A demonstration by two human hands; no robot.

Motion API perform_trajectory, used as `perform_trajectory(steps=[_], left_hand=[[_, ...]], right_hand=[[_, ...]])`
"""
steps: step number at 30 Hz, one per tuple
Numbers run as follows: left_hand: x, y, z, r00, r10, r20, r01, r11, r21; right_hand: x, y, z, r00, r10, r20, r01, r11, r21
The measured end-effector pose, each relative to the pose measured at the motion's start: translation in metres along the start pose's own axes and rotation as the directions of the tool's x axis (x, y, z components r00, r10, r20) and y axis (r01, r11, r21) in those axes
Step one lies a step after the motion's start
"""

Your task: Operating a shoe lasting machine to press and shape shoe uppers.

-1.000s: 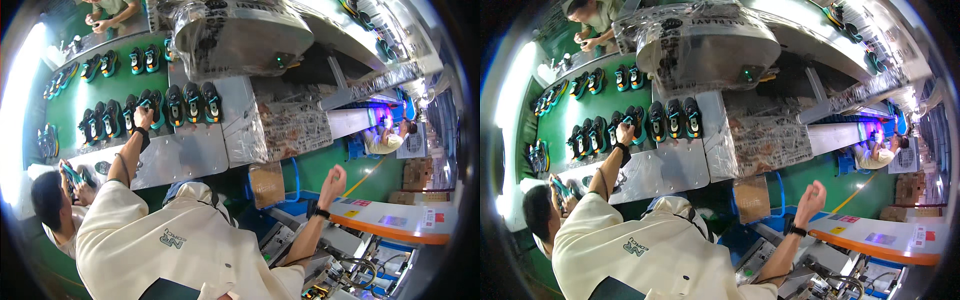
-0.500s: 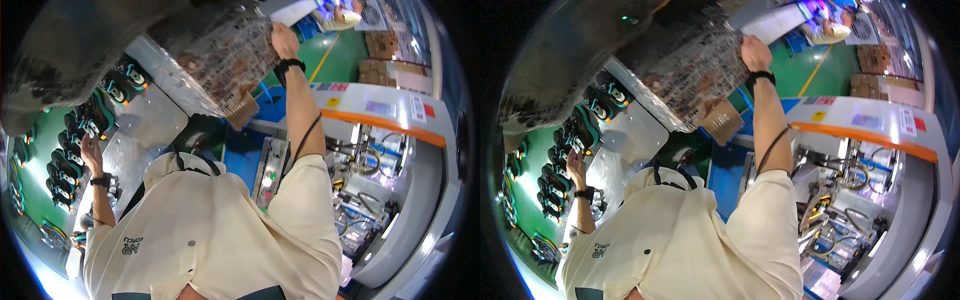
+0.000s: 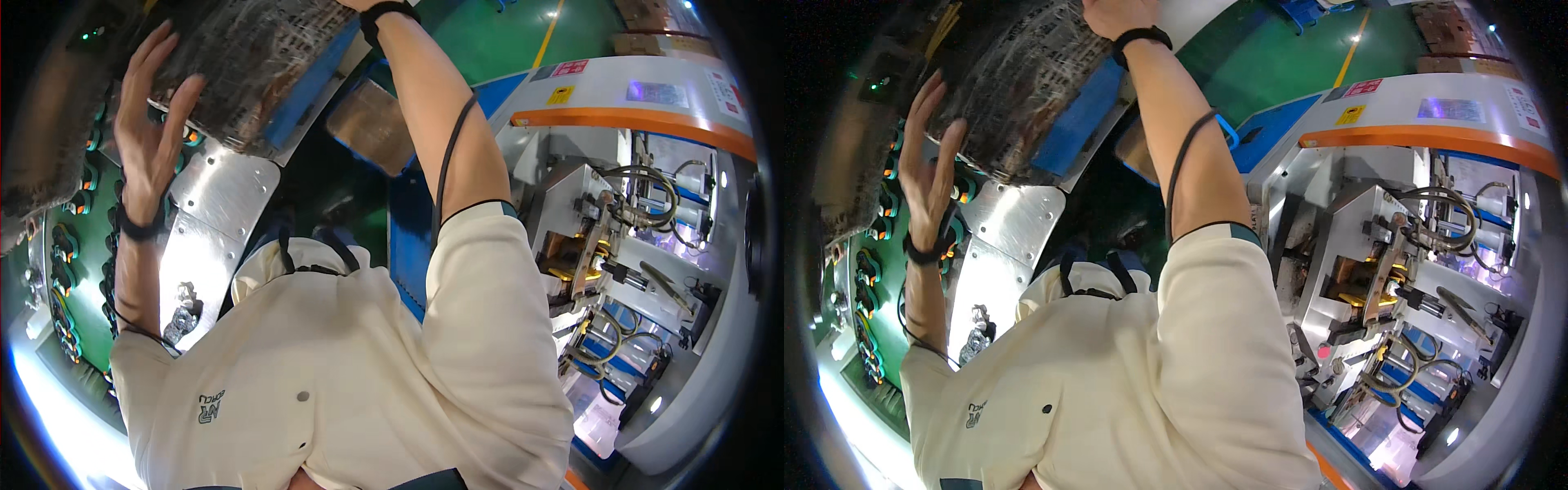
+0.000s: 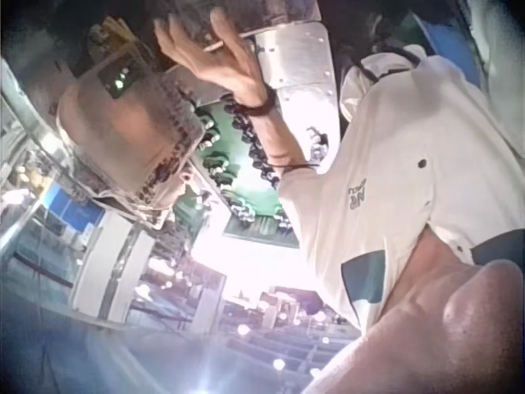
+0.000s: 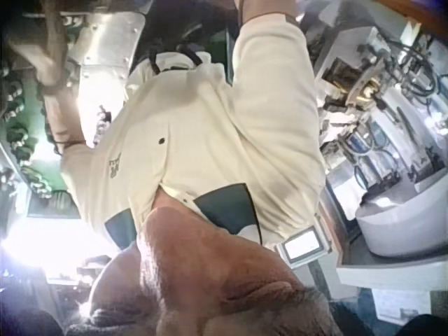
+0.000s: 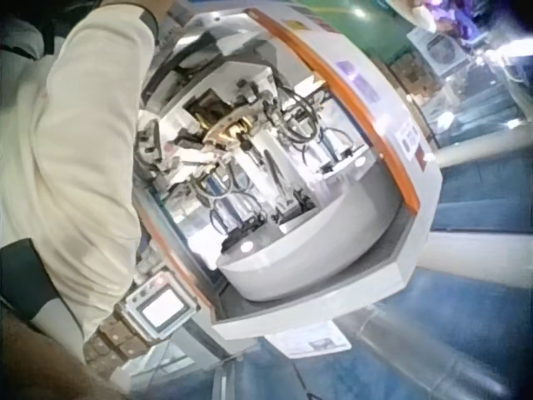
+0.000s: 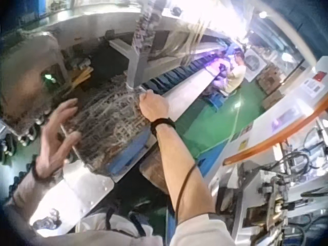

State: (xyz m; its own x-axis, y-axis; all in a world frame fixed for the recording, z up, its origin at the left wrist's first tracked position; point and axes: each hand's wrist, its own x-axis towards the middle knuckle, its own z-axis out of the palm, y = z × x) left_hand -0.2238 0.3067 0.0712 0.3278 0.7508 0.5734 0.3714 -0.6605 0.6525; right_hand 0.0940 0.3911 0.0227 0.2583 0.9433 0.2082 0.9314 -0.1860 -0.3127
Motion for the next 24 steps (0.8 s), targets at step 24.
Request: perform_trajectory(steps=[24], left_hand=[[-0.013, -0.023, 0.049, 0.975, 0.008, 0.222, -0.067, 0.964, 0.258]], right_hand=[[-0.024, 0.009, -0.011, 0.962, -0.122, -0.244, 0.143, 0.987, 0.069]])
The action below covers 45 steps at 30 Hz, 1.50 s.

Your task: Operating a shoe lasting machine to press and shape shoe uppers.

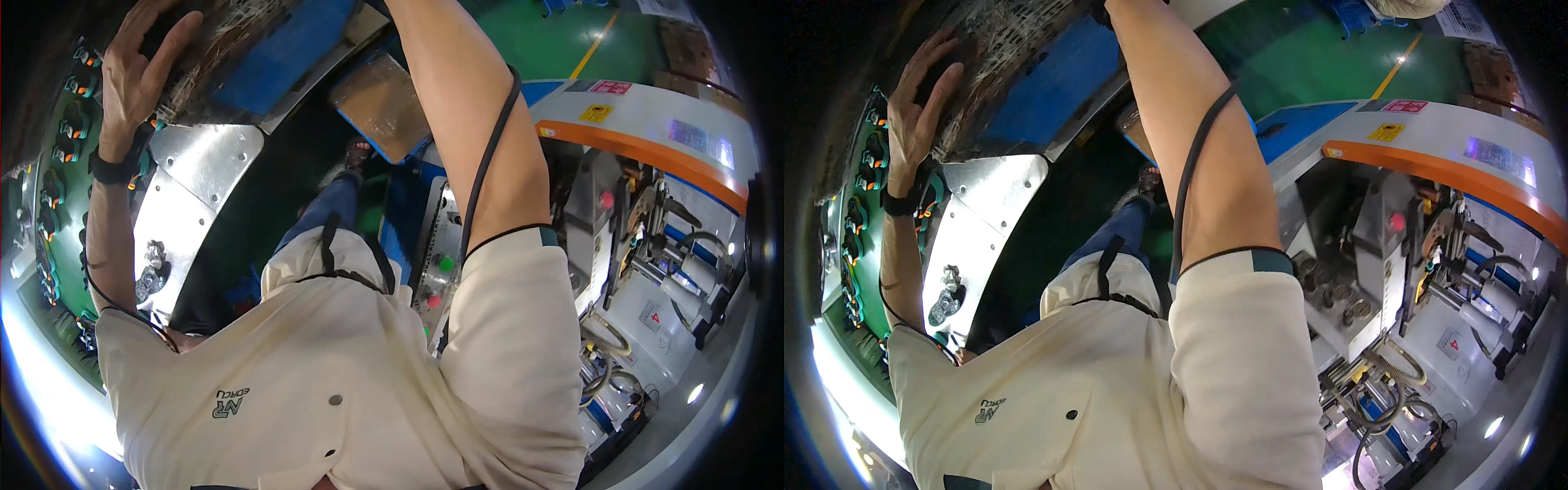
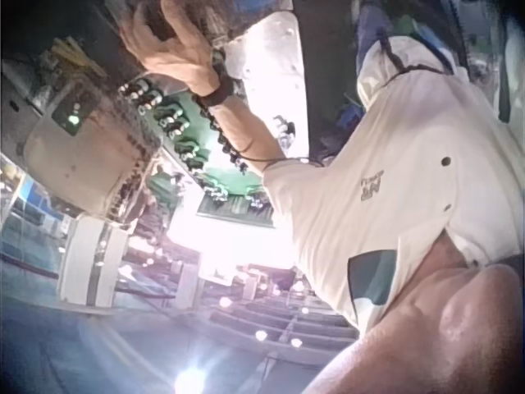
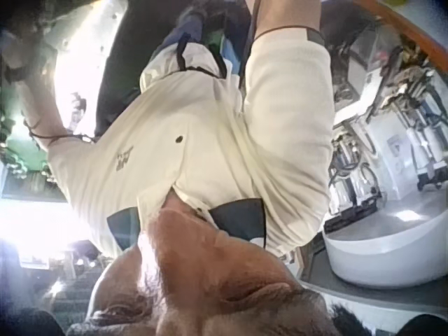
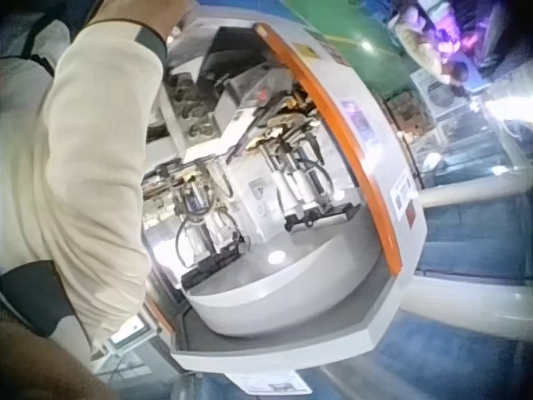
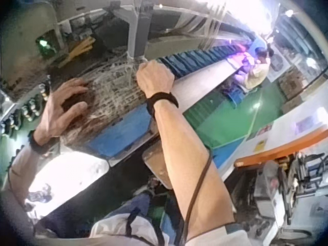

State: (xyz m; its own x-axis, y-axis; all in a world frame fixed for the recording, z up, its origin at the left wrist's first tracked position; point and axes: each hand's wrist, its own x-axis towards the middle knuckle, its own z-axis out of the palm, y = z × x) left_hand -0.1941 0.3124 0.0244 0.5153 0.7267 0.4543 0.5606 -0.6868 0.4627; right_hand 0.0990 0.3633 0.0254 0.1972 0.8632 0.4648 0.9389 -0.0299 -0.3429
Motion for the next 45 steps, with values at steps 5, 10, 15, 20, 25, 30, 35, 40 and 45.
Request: perform_trajectory(steps=[5, 10, 15, 20, 25, 30, 35, 40, 45], left_hand=[[-0.008, 0.007, 0.000, 0.999, 0.053, -0.003, -0.053, 0.996, 0.072], [-0.013, 0.008, -0.002, 0.995, 0.099, -0.022, -0.096, 0.991, 0.096], [-0.018, 0.007, -0.004, 0.999, 0.054, -0.003, -0.054, 0.998, -0.018], [-0.022, 0.008, -0.007, 0.994, 0.104, -0.027, -0.104, 0.994, 0.024], [-0.023, 0.010, -0.005, 0.995, 0.097, -0.031, -0.095, 0.994, 0.059], [-0.021, 0.012, -0.006, 0.996, 0.086, -0.031, -0.087, 0.995, -0.038], [-0.022, 0.015, -0.007, 0.992, 0.111, -0.064, -0.109, 0.994, 0.028], [-0.020, 0.015, -0.004, 0.998, 0.063, -0.031, -0.064, 0.997, -0.036], [-0.019, 0.013, -0.003, 0.994, 0.089, -0.063, -0.089, 0.996, -0.002]], right_hand=[[-0.014, -0.001, -0.008, 0.997, 0.072, -0.002, -0.072, 0.997, 0.000], [-0.024, -0.003, -0.012, 0.996, 0.059, -0.073, -0.059, 0.998, 0.003], [-0.028, -0.008, -0.013, 0.998, 0.036, -0.044, -0.036, 0.999, 0.001], [-0.029, -0.008, -0.009, 0.995, 0.029, -0.092, -0.033, 0.999, -0.036], [-0.031, -0.007, -0.010, 0.993, 0.037, -0.110, -0.041, 0.998, -0.037], [-0.033, -0.009, -0.018, 0.994, 0.048, -0.096, -0.050, 0.999, -0.018], [-0.035, -0.009, -0.019, 0.993, 0.044, -0.112, -0.047, 0.999, -0.021], [-0.035, -0.004, -0.016, 0.994, 0.039, -0.104, -0.038, 0.999, 0.008], [-0.034, -0.003, -0.016, 0.994, 0.061, -0.090, -0.061, 0.998, 0.010]])
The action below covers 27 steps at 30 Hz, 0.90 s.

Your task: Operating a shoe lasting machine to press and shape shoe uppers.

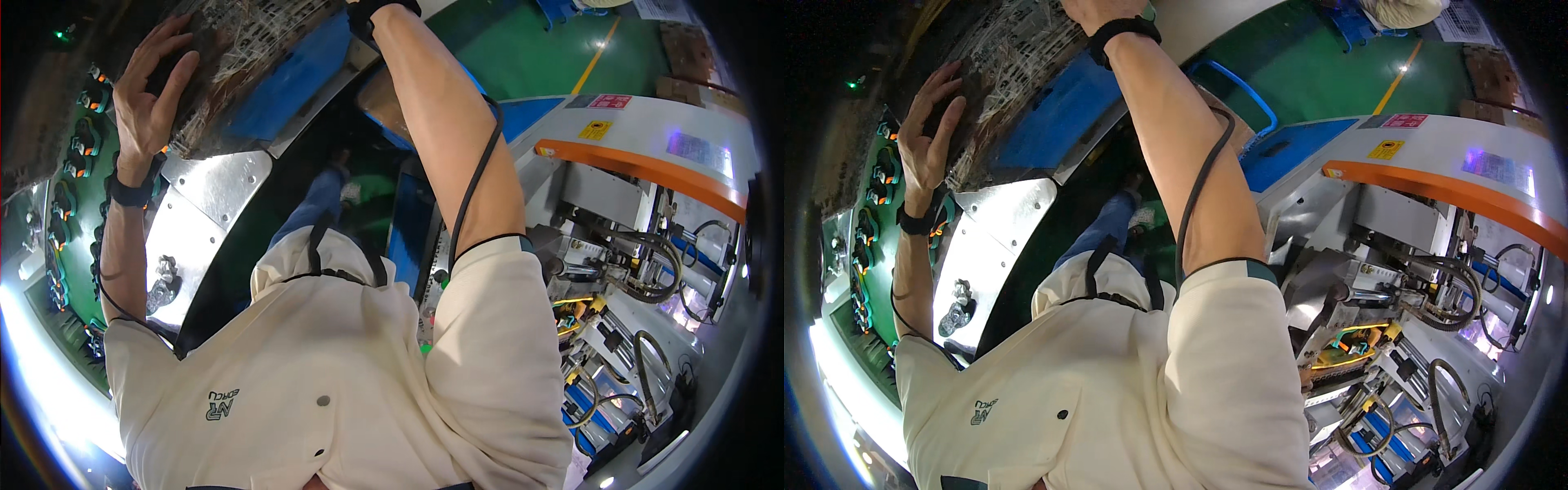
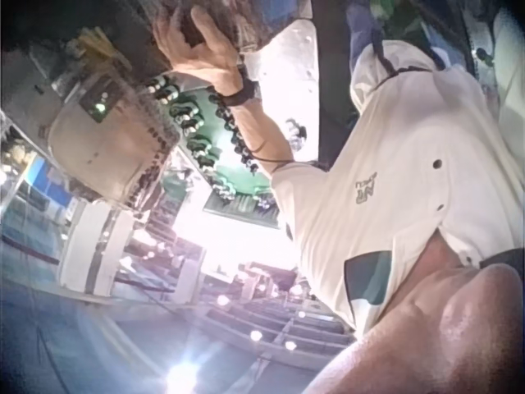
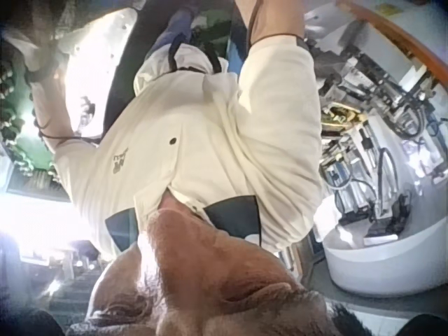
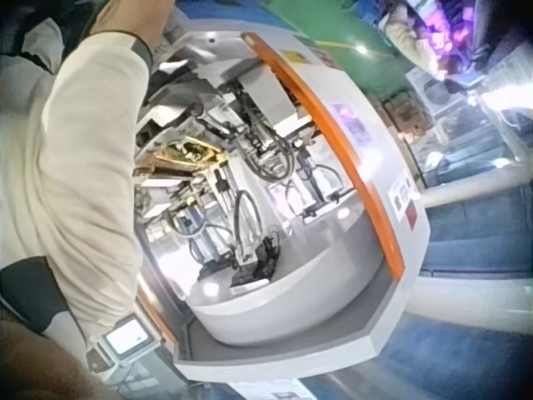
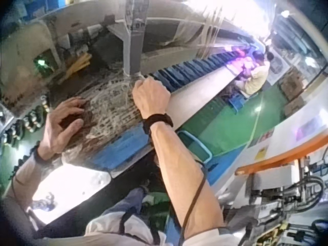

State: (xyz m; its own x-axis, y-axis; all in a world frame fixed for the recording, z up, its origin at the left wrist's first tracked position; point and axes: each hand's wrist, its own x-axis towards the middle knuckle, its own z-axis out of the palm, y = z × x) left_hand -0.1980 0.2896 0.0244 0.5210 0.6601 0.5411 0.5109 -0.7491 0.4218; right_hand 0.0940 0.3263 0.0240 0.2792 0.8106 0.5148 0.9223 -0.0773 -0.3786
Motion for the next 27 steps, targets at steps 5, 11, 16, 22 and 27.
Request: perform_trajectory(steps=[5, 11, 16, 22, 27], left_hand=[[-0.0008, -0.0008, 0.0004, 1.000, 0.031, -0.004, -0.031, 0.999, -0.014], [-0.0023, -0.0019, 0.0008, 1.000, 0.028, -0.004, -0.028, 0.999, -0.031], [-0.0012, -0.0015, 0.0025, 1.000, 0.017, -0.011, -0.017, 0.999, -0.042], [-0.0026, -0.0007, 0.0028, 0.999, -0.032, -0.011, 0.031, 0.997, -0.072], [-0.0022, -0.0002, 0.0021, 0.999, -0.036, 0.010, 0.036, 0.998, -0.053]], right_hand=[[0.0007, -0.0018, -0.0017, 1.000, -0.004, 0.016, 0.003, 0.999, 0.046], [-0.0014, 0.0001, 0.0000, 1.000, -0.006, -0.005, 0.006, 1.000, -0.004], [-0.0001, 0.0013, 0.0030, 0.999, -0.025, -0.026, 0.025, 1.000, -0.003], [0.0013, 0.0002, 0.0062, 0.999, -0.031, -0.032, 0.029, 0.999, -0.041], [0.0003, 0.0008, 0.0063, 0.999, -0.018, -0.039, 0.016, 0.999, -0.043]])
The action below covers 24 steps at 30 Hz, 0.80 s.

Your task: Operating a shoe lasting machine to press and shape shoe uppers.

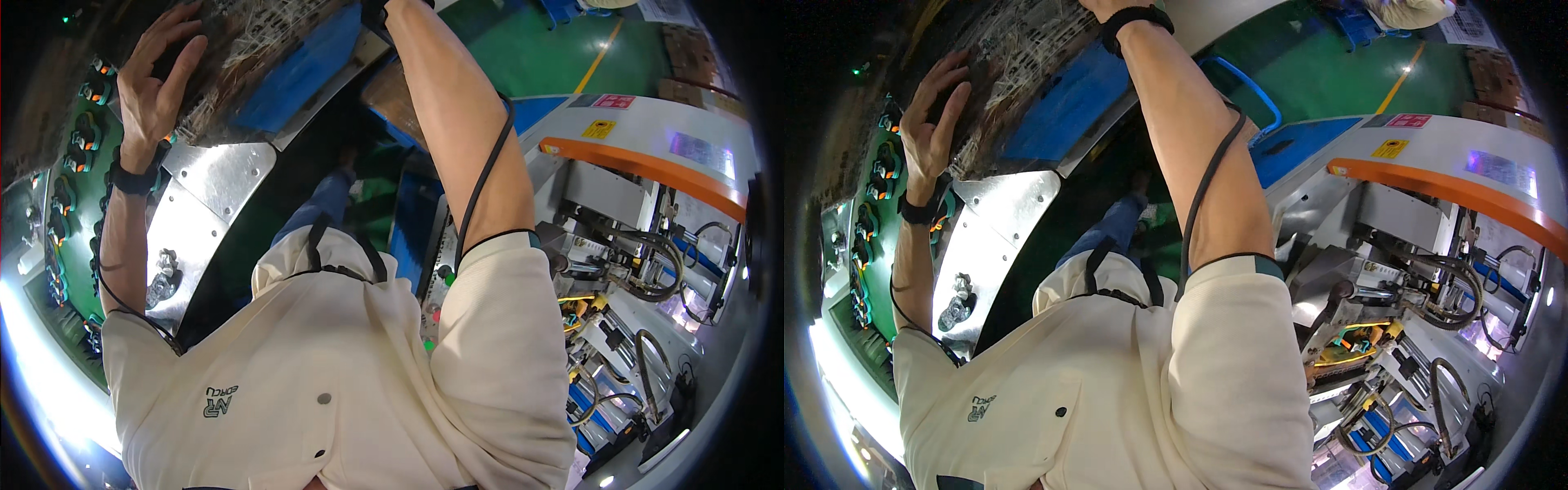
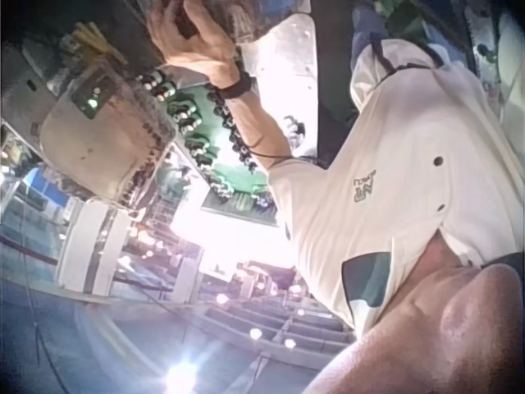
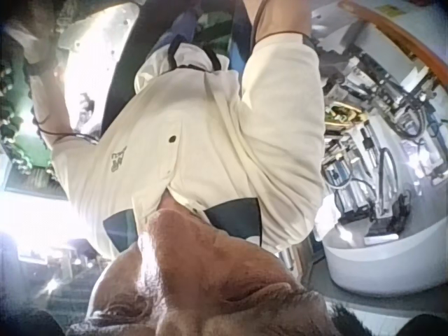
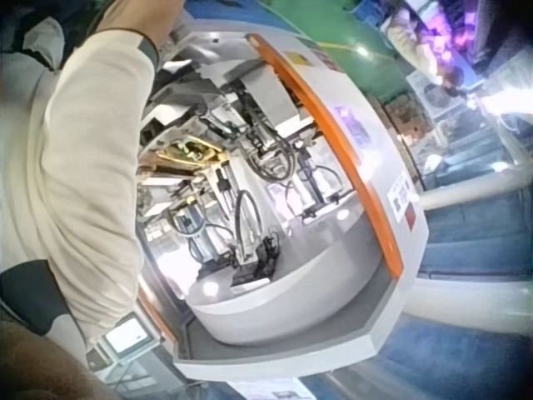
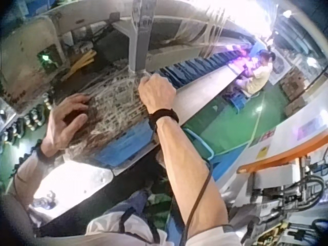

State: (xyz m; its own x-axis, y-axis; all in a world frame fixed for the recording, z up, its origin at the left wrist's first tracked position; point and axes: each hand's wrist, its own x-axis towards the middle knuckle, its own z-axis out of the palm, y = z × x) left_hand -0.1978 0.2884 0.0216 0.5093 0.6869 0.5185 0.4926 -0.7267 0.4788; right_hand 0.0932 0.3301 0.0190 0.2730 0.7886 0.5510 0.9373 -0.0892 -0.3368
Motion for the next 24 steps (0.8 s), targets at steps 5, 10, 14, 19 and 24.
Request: perform_trajectory(steps=[5, 10, 14, 19, 24], left_hand=[[0.0020, 0.0013, 0.0014, 1.000, 0.019, -0.002, -0.019, 1.000, 0.025], [0.0006, -0.0005, 0.0007, 1.000, -0.001, 0.001, 0.001, 1.000, 0.012], [0.0001, -0.0032, -0.0004, 0.999, 0.033, 0.005, -0.034, 0.999, 0.037], [0.0025, -0.0030, 0.0001, 0.999, 0.049, -0.012, -0.049, 0.999, 0.020], [0.0029, -0.0035, 0.0006, 0.999, 0.044, -0.006, -0.044, 0.999, 0.003]], right_hand=[[0.0007, 0.0005, -0.0013, 1.000, 0.015, 0.018, -0.016, 0.999, 0.033], [-0.0001, -0.0002, -0.0034, 1.000, -0.007, 0.015, 0.007, 1.000, 0.021], [-0.0008, -0.0007, -0.0049, 1.000, 0.001, 0.006, -0.001, 0.999, 0.054], [-0.0006, -0.0007, -0.0062, 0.998, 0.046, 0.050, -0.049, 0.996, 0.069], [0.0009, 0.0002, -0.0049, 1.000, 0.010, 0.028, -0.012, 0.996, 0.086]])
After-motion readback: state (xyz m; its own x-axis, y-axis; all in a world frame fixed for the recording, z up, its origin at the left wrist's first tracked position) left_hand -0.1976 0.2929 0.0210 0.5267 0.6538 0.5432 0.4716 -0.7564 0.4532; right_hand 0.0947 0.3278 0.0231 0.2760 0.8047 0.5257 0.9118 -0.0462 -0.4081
